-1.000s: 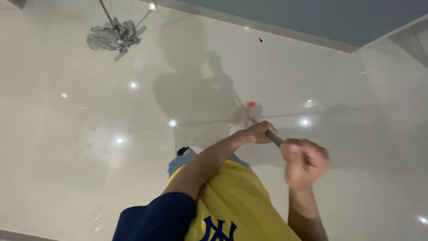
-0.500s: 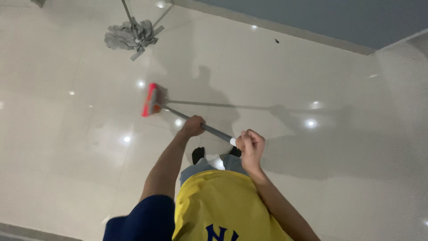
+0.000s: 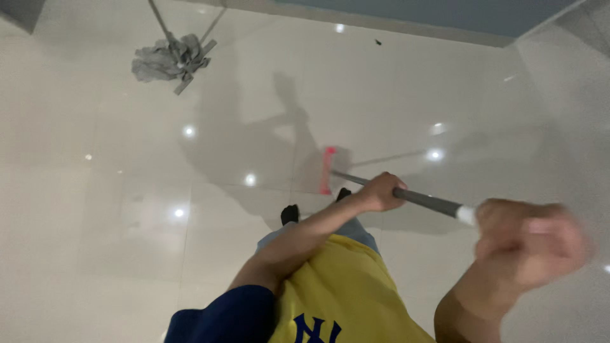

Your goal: The person uses a squeegee broom to sweep a tiled floor, moving it in repeated strokes across the floor surface and into a corner by a door.

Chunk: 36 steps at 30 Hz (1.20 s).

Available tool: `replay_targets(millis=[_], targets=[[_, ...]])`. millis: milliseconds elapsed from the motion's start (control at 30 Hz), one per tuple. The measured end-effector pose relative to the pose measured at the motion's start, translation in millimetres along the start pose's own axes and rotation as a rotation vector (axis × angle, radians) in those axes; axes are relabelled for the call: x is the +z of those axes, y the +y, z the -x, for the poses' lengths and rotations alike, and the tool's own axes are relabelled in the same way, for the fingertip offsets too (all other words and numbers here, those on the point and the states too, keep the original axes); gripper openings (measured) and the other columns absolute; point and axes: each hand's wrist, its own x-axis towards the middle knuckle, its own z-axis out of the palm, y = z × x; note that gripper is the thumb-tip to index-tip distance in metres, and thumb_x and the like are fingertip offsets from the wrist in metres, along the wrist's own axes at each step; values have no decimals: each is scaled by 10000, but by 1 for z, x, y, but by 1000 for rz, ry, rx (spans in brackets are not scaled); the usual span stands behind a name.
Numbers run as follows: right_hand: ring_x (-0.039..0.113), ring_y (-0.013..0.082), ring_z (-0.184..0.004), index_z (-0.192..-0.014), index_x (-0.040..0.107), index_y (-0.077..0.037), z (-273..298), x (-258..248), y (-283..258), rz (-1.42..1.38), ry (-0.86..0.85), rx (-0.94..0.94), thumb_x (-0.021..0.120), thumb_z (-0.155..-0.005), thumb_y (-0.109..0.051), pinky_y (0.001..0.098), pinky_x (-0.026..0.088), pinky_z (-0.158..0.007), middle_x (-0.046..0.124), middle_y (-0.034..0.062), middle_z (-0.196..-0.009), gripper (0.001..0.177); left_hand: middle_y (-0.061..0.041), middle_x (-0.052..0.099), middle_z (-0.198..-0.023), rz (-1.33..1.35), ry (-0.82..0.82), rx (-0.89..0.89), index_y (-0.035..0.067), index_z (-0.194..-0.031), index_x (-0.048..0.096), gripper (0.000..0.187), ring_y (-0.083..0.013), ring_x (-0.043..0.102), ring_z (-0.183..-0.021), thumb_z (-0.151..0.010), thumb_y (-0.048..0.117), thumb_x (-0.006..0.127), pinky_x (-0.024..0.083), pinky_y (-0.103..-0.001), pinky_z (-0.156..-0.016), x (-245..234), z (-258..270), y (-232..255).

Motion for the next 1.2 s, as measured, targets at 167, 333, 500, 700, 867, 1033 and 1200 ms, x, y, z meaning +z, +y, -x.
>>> replay_targets(millis=[167, 333, 500, 700, 867, 1033, 1200], targets=[[414, 54, -462, -845, 702, -92, 56, 74, 26, 278, -227, 142, 641, -947, -74, 266, 310, -452, 518, -46, -588, 120, -153, 626, -826, 349, 157, 515, 1, -894, 620, 237, -195, 593, -788, -782, 195, 696, 505, -418, -739, 39, -15, -59], [397, 33, -453, -939, 688, -50, 76, 75, 28, 103, -106, 202, 581, -975, -98, 245, 309, -427, 485, -66, -551, 122, -133, 593, -611, 281, 26, 182, 42, -694, 608, 142, -189, 523, -562, -711, 149, 700, 445, -391, -566, 26, 16, -55], [343, 29, -370, -697, 501, -154, 79, 49, -11, -256, 161, 316, 535, -1068, -111, 235, 269, -357, 398, -55, -477, 375, -176, 602, -583, 21, -18, 75, 11, -601, 556, 85, -312, 557, -560, -650, 60, 605, 474, -419, -610, 11, 50, -55], [314, 71, -404, -856, 629, -2, 104, 98, 29, -510, 182, 518, 511, -994, -101, 269, 291, -408, 395, -43, -507, 207, -210, 711, -812, -104, 188, -75, 42, -787, 740, 161, -377, 697, -804, -650, 104, 685, 553, -460, -746, -47, 140, -98], [257, 65, -432, -700, 483, -137, 108, 145, 40, -538, 150, 645, 524, -1091, -100, 292, 227, -438, 338, -54, -509, 395, -210, 726, -783, -118, 129, -414, 30, -787, 740, 167, -362, 732, -783, -780, 153, 629, 562, -443, -763, -85, 172, -111], [253, 75, -419, -735, 516, -116, 118, 139, 52, -517, 266, 694, 522, -1041, -121, 305, 236, -443, 322, -56, -488, 306, -240, 684, -802, -241, 314, -225, 17, -790, 747, 177, -416, 677, -785, -748, 188, 730, 552, -477, -728, -70, 169, -157], [301, 86, -453, -726, 496, -119, 175, 133, 83, -462, 264, 730, 554, -1047, -142, 313, 311, -479, 340, -46, -512, 326, -201, 726, -877, -373, 220, -371, 19, -804, 745, 186, -355, 706, -868, -869, 183, 686, 566, -441, -837, -61, 190, -195]])
